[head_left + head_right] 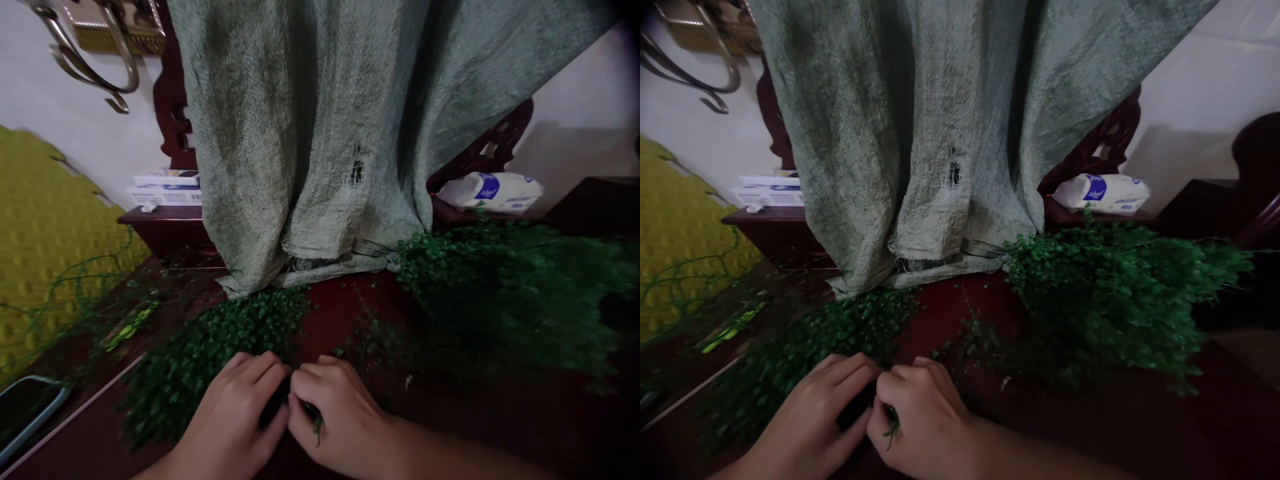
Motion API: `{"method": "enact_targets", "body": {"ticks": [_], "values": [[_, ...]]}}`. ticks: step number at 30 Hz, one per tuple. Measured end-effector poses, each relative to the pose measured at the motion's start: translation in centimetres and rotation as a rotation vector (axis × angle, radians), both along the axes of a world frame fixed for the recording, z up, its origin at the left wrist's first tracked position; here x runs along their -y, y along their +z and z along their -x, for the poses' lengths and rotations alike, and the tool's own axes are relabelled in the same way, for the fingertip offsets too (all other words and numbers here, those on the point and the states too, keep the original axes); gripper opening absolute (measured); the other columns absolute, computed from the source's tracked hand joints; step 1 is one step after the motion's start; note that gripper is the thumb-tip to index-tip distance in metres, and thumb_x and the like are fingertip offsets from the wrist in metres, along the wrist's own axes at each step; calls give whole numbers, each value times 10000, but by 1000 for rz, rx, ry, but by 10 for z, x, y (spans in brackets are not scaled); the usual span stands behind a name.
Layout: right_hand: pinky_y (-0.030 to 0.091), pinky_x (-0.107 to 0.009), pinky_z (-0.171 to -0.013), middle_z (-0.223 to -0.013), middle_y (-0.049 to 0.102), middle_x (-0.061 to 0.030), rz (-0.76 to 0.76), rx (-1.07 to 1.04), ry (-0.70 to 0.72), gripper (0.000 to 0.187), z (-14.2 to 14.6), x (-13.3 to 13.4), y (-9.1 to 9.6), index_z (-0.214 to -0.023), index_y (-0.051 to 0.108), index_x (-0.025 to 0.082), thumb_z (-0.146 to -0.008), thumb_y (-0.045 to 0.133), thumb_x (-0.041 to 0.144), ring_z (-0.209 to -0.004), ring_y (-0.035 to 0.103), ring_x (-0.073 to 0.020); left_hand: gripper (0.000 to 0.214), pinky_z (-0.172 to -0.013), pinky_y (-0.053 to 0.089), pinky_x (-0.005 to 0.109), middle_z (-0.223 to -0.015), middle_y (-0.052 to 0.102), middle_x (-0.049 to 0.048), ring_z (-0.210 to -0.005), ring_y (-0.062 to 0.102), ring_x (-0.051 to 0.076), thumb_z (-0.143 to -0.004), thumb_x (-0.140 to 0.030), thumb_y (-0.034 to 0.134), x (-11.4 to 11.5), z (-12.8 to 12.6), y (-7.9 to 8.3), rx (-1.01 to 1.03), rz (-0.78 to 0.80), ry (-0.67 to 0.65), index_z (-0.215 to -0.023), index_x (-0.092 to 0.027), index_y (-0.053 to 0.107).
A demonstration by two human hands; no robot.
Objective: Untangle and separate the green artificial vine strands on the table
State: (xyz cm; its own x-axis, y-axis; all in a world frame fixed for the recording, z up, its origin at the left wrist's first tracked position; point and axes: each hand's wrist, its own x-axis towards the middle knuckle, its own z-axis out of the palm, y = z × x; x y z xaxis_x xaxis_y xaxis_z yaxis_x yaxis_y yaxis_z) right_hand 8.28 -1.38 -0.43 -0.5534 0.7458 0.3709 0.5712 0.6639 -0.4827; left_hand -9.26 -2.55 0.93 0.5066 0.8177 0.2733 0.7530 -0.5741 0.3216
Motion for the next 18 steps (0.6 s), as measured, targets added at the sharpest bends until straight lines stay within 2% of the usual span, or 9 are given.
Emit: {"method": "enact_targets", "body": {"ticks": [9, 18], "values": [[384, -254, -637, -533, 623, 36, -90, 26, 24, 157, 0, 0, -7, -557, 515, 187, -691, 552, 113, -481, 525, -104, 102, -673, 401, 364, -799, 595, 23, -735, 544, 226, -837, -123, 494, 0, 0, -4, 28, 13, -20, -847, -207, 550], [315, -266, -542, -509, 605, 43, -78, 60, 76, 160, -1, -3, -11, -545, 551, 195, -621, 550, 54, -446, 463, -104, 113, -660, 403, 367, -799, 592, 29, -724, 550, 227, -843, -107, 481, -2, -1, 1, 9, 8, -36, -851, -199, 547]]}}
